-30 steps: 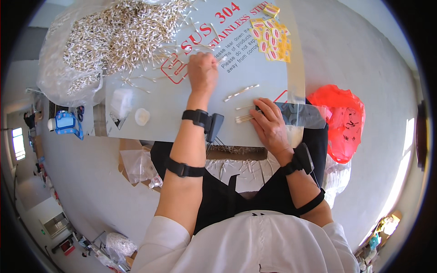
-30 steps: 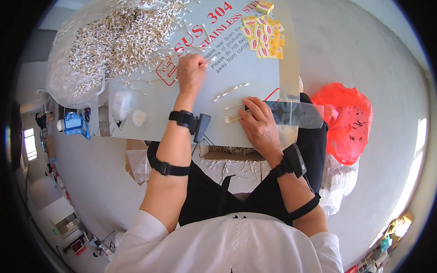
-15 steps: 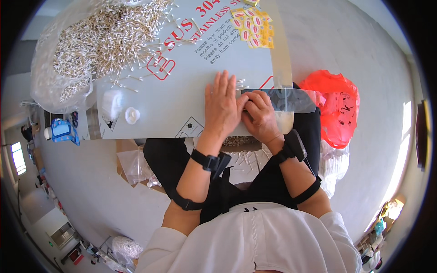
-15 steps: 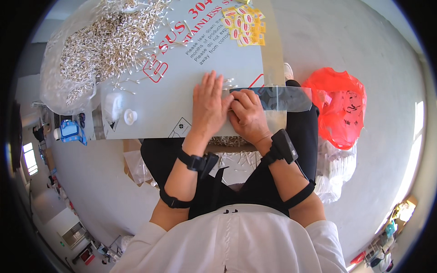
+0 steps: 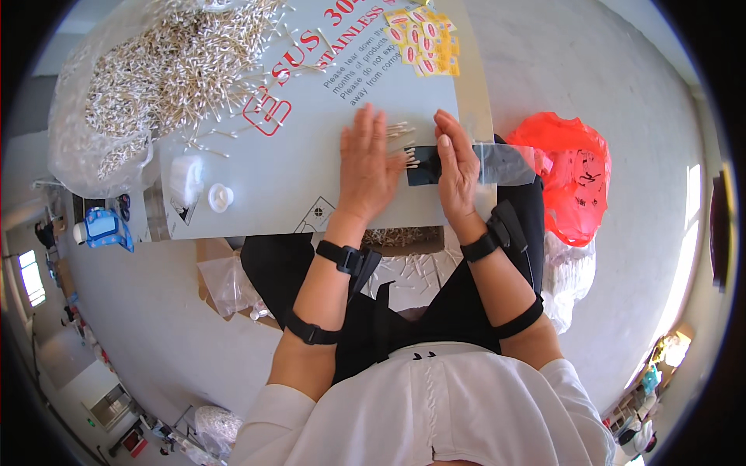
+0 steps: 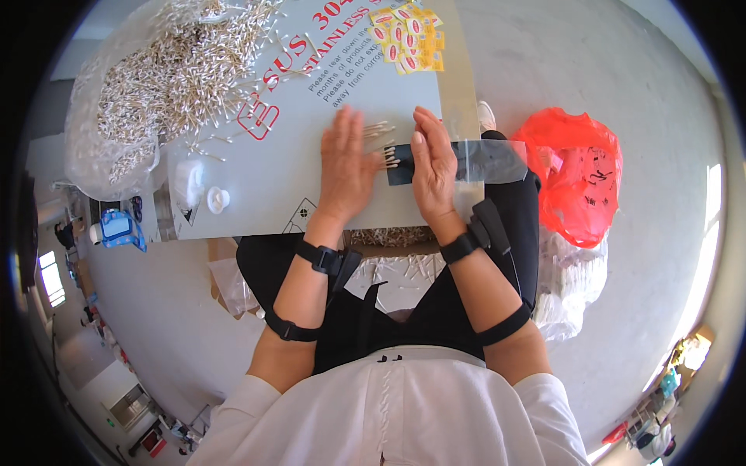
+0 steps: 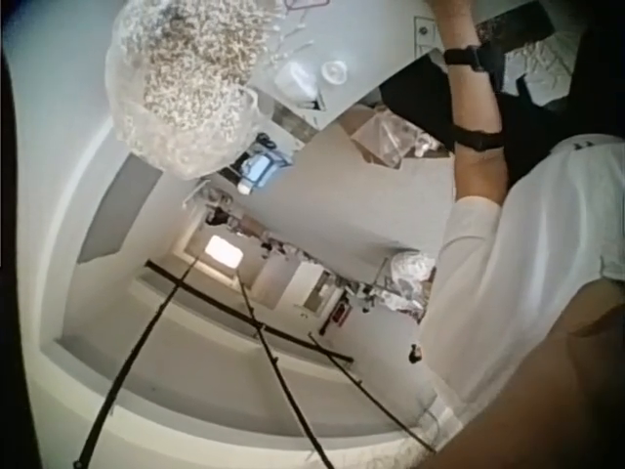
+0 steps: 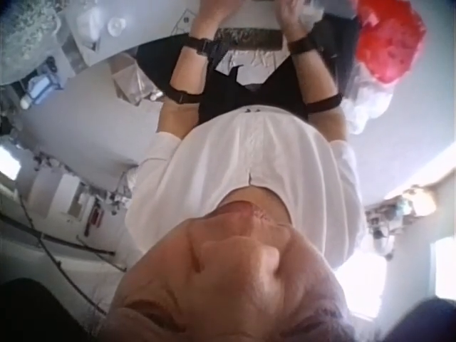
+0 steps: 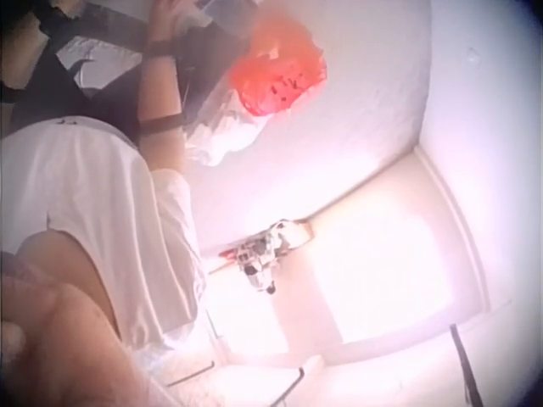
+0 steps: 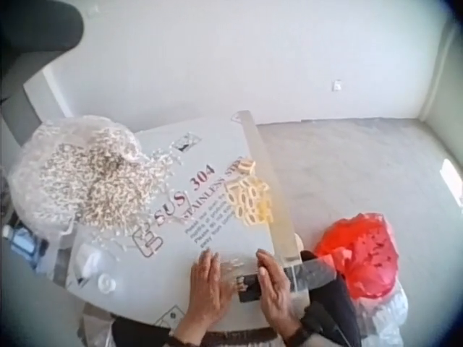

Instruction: Packaging cotton swabs into small plastic bags and containers at a workbench.

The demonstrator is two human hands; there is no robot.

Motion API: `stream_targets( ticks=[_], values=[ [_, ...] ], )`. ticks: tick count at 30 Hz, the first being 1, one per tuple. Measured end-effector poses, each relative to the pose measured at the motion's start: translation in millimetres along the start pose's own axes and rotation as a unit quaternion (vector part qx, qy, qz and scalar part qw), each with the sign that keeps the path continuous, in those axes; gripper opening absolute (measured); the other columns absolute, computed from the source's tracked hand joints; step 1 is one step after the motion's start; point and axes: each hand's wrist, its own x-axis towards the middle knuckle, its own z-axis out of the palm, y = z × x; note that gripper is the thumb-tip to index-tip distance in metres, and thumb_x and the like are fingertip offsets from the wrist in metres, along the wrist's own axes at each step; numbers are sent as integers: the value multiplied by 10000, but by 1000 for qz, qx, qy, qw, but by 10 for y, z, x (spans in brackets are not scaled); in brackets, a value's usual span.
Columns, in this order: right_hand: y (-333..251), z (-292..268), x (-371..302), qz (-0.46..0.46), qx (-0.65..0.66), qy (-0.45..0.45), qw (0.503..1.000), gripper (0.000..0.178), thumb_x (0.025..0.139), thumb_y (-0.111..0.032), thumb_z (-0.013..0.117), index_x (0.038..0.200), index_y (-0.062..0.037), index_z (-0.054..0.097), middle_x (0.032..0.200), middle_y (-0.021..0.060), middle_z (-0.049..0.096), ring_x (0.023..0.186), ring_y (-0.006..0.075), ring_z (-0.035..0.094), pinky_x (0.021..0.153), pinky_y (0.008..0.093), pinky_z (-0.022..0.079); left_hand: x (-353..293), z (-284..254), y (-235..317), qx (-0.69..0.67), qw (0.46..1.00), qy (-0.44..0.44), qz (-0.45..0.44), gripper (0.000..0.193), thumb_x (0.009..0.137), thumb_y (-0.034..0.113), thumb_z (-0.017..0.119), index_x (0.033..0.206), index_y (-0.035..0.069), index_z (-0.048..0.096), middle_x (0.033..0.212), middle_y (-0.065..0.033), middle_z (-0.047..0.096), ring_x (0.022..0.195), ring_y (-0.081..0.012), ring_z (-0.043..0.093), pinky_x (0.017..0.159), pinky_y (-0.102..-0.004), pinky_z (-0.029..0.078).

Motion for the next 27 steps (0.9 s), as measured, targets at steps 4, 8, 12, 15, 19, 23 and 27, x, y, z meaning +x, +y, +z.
stream_targets(
  ticks=[4, 8, 12, 15, 19, 23, 27],
  values=[
    [106, 138, 196, -20, 11, -1, 1000, 323, 989, -146, 456, 1239, 47, 525, 1327, 153, 506, 1243, 225, 457, 1046, 315, 338, 52, 9, 15, -320, 917, 193, -137, 613, 1009, 391, 352, 1439, -30, 235, 1505, -209, 228, 1407, -302, 212, 1132, -388, 187],
    [166, 285, 329, 2, 39, -14, 999, 357, 997, -199, 457, 1242, 50, 529, 1309, 151, 533, 1227, 222, 475, 1041, 313, 343, 160, 147, 114, -388, 882, 222, -149, 602, 1009, 387, 356, 1428, -35, 263, 1487, -198, 273, 1388, -295, 256, 1122, -388, 212],
    [191, 300, 187, 25, 57, -27, 998, 391, 1003, -247, 453, 1246, 48, 531, 1267, 134, 562, 1201, 208, 496, 1029, 308, 365, 158, 183, 203, -446, 857, 214, -143, 573, 1008, 374, 372, 1406, -35, 318, 1456, -179, 339, 1358, -272, 313, 1111, -370, 241],
    [113, 237, 163, 60, 94, -23, 993, 431, 1009, -268, 434, 1273, 67, 495, 1288, 146, 532, 1228, 217, 474, 1055, 319, 363, 106, 110, 167, -509, 816, 223, -156, 518, 1002, 319, 418, 1375, -38, 373, 1425, -162, 390, 1330, -252, 358, 1103, -373, 264],
    [69, 103, 206, 102, 154, -14, 983, 422, 994, -267, 480, 1254, 63, 527, 1238, 145, 559, 1167, 202, 521, 1034, 309, 401, -54, -133, 48, -508, 837, 146, -142, 508, 859, 130, 625, 1318, -5, 454, 1410, -164, 421, 1332, -272, 367, 1103, -401, 287],
    [46, 36, 181, 113, 171, -2, 979, 382, 986, -227, 499, 1230, 62, 548, 1211, 142, 573, 1155, 196, 533, 1026, 307, 417, -232, -290, 117, -197, 975, 92, -46, 412, 657, 32, 725, 1044, 70, 588, 1177, -106, 552, 1146, -274, 485, 994, -393, 370],
    [44, 57, 169, 122, 189, 10, 974, 352, 978, -199, 512, 1213, 58, 563, 1203, 135, 580, 1143, 191, 543, 1020, 304, 427, -305, -225, 160, -72, 997, 34, 15, 215, 609, 42, 736, 763, 71, 590, 946, -46, 548, 970, -261, 499, 833, -383, 388]
  ],
)
